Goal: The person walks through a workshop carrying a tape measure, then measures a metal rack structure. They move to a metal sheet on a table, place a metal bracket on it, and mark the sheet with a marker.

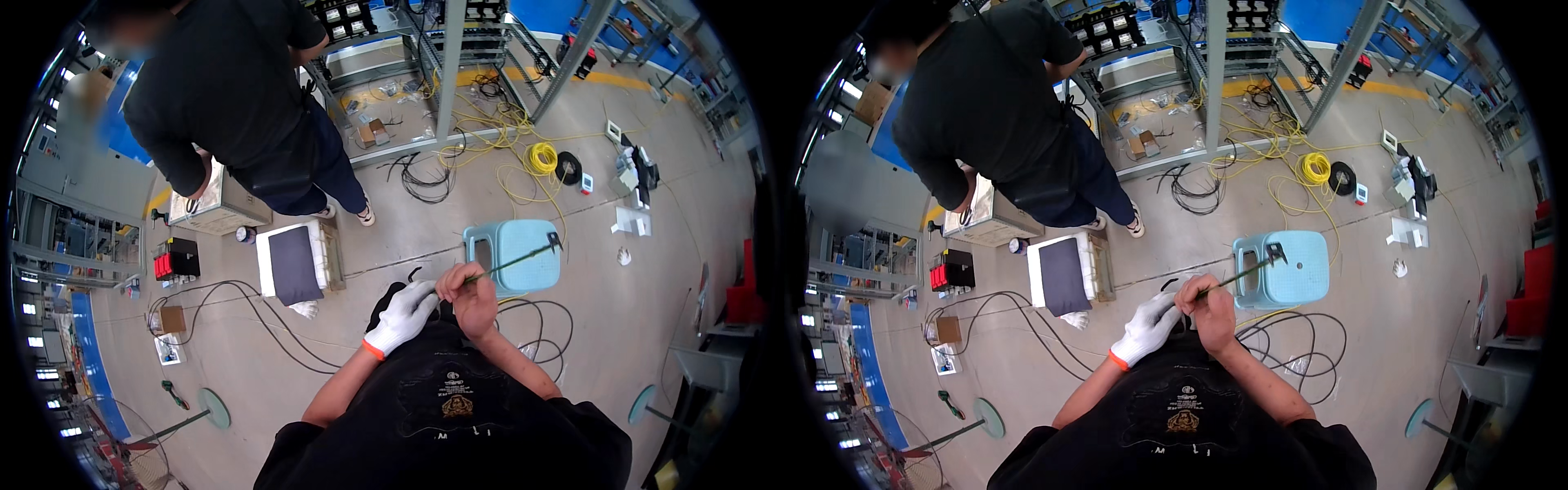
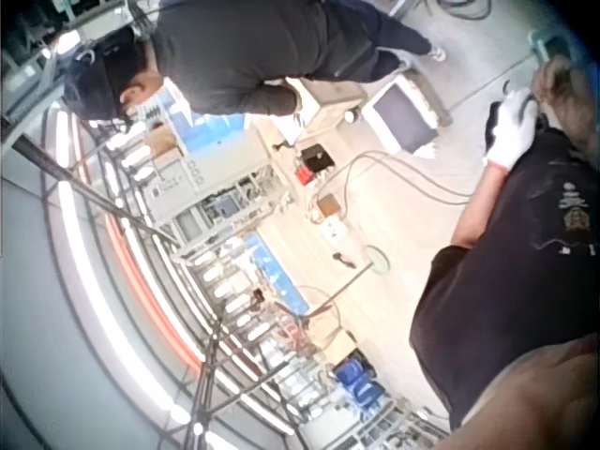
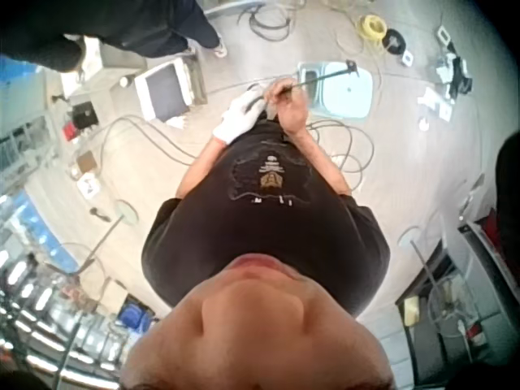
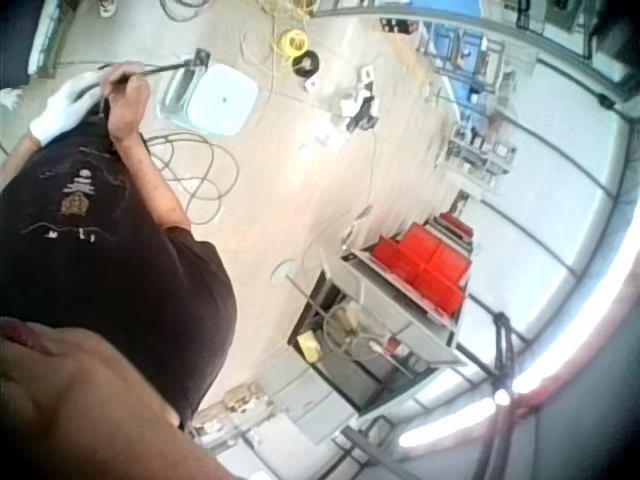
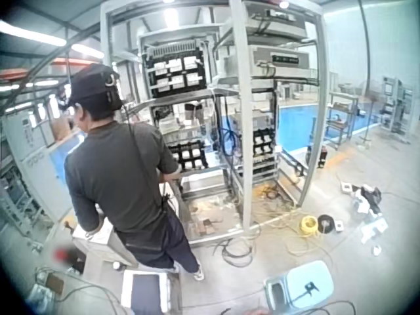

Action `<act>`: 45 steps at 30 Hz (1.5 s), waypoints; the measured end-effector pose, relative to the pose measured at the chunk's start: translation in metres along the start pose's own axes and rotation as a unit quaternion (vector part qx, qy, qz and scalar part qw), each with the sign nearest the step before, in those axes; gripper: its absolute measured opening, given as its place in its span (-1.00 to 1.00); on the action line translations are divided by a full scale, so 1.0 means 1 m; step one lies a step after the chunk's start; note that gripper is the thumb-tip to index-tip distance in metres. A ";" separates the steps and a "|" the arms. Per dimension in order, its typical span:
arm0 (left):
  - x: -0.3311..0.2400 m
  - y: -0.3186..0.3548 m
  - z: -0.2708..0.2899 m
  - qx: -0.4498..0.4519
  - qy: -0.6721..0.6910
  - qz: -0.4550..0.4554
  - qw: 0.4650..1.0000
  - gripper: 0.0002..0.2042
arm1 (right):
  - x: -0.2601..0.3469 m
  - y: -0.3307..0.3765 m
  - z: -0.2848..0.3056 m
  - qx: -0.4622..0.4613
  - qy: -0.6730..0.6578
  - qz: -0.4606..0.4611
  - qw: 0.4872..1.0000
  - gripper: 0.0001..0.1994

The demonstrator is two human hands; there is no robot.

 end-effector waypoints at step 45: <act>0.204 -0.708 0.201 -0.244 -0.044 0.119 0.961 -0.57 | -0.118 -0.769 -0.060 -0.042 0.252 -0.022 0.966 -0.69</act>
Point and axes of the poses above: each hand's wrist, its own y-axis away from the middle knuckle, its own z-axis out of the back of the hand, x = y × z, the point moved 4 cm from there along -y, towards the middle knuckle, and after that the axes turned 14 degrees about -x, right-handed, at the moved point
